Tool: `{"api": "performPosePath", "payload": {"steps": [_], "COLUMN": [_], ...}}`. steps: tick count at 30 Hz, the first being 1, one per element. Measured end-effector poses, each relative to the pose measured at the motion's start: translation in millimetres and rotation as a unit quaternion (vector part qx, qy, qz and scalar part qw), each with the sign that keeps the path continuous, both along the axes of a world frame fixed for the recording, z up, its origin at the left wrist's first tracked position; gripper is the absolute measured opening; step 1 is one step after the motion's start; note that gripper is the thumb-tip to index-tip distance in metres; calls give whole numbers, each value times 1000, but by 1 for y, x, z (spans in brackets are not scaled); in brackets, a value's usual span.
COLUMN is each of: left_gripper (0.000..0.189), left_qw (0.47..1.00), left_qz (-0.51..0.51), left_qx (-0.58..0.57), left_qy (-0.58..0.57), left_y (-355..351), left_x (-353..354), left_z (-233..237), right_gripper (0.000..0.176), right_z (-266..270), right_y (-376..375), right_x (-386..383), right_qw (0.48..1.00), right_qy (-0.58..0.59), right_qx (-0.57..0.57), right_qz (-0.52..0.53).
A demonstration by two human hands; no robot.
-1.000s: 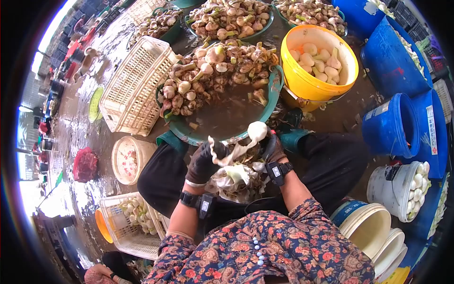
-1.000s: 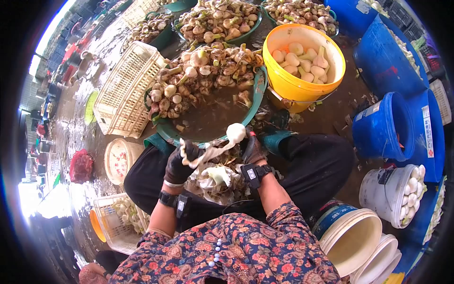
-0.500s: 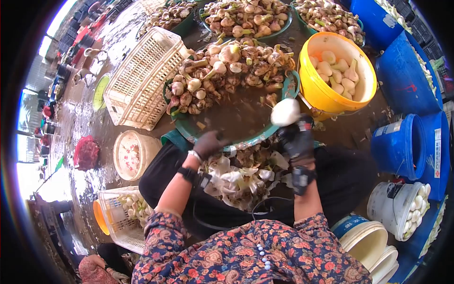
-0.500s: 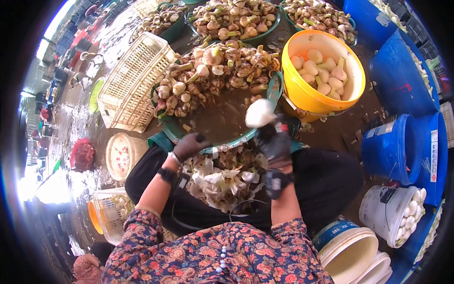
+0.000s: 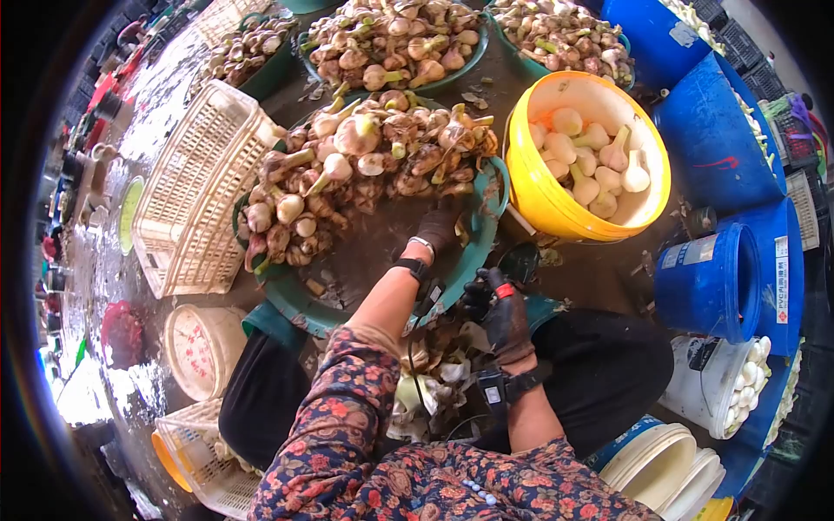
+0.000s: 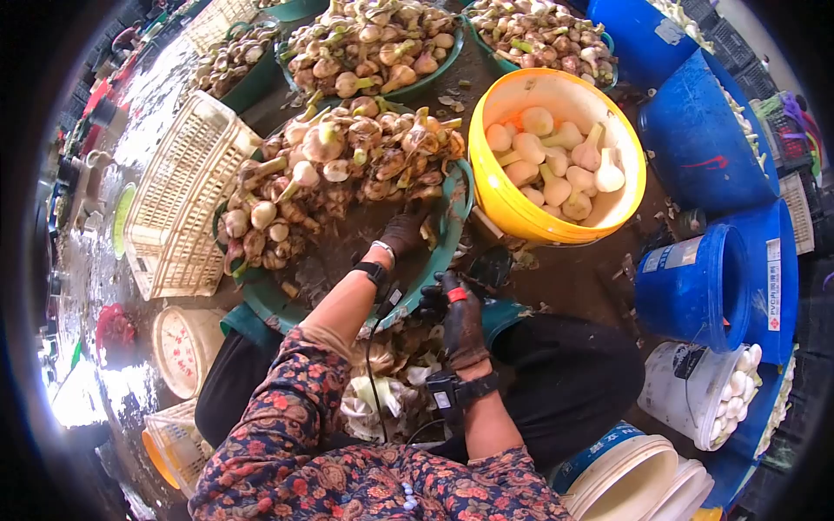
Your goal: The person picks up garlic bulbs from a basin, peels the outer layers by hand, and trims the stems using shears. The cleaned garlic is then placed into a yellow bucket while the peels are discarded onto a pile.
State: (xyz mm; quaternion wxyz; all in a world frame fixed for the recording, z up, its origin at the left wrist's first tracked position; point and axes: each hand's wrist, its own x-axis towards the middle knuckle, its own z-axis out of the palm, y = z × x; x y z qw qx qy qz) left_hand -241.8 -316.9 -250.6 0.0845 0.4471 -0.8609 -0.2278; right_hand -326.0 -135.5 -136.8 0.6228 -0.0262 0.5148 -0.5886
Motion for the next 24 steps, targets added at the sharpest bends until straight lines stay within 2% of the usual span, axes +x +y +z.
{"api": "performPosePath", "payload": {"steps": [1,3,5,6,7,8,9,10,11,13,14,15,17,19,23,24], "left_gripper": [56,49,42,38,38,39,40,44,44,47,52,56,58,57,50,50], "left_qw": [1000,999,972,938,938,891,830,796,797,817,824,881,960,972,993,993], "left_qz": [-26,-43,-12,52,54,83,112,113,119,90,74,51,36,33,-5,-4], "left_qx": [-4,19,232,325,328,408,479,508,508,470,462,371,210,172,88,85], "left_qy": [-16,6,16,107,99,182,263,308,304,322,320,291,182,158,81,81], "left_y": [0,2,11,29,39,47,58,71,86,113,125,135,146,154,163,163], "left_x": [-6,0,14,26,42,62,78,90,98,107,109,112,116,118,125,129], "left_z": [-4,-6,2,50,46,40,41,42,53,89,101,104,122,142,156,154], "right_gripper": [39,40,34,34,33,34,34,36,37,39,40,41,42,42,39,38], "right_z": [0,-11,-26,-34,-40,-43,-41,-39,-36,-51,-45,-39,-25,-14,-15,-14], "right_y": [-1,-2,-1,2,4,5,5,5,6,10,11,14,18,24,35,37], "right_x": [2,0,1,2,4,7,13,20,25,35,38,41,43,45,50,49], "right_qw": [997,997,988,989,967,935,938,912,881,867,839,808,794,767,777,795], "right_qy": [66,77,148,140,246,347,338,399,460,486,525,564,575,602,583,548], "right_qx": [18,23,38,44,37,28,29,9,-13,-21,-40,-60,-86,-120,-141,-141], "right_qz": [23,19,25,23,48,73,75,92,110,111,137,162,178,188,193,218]}}
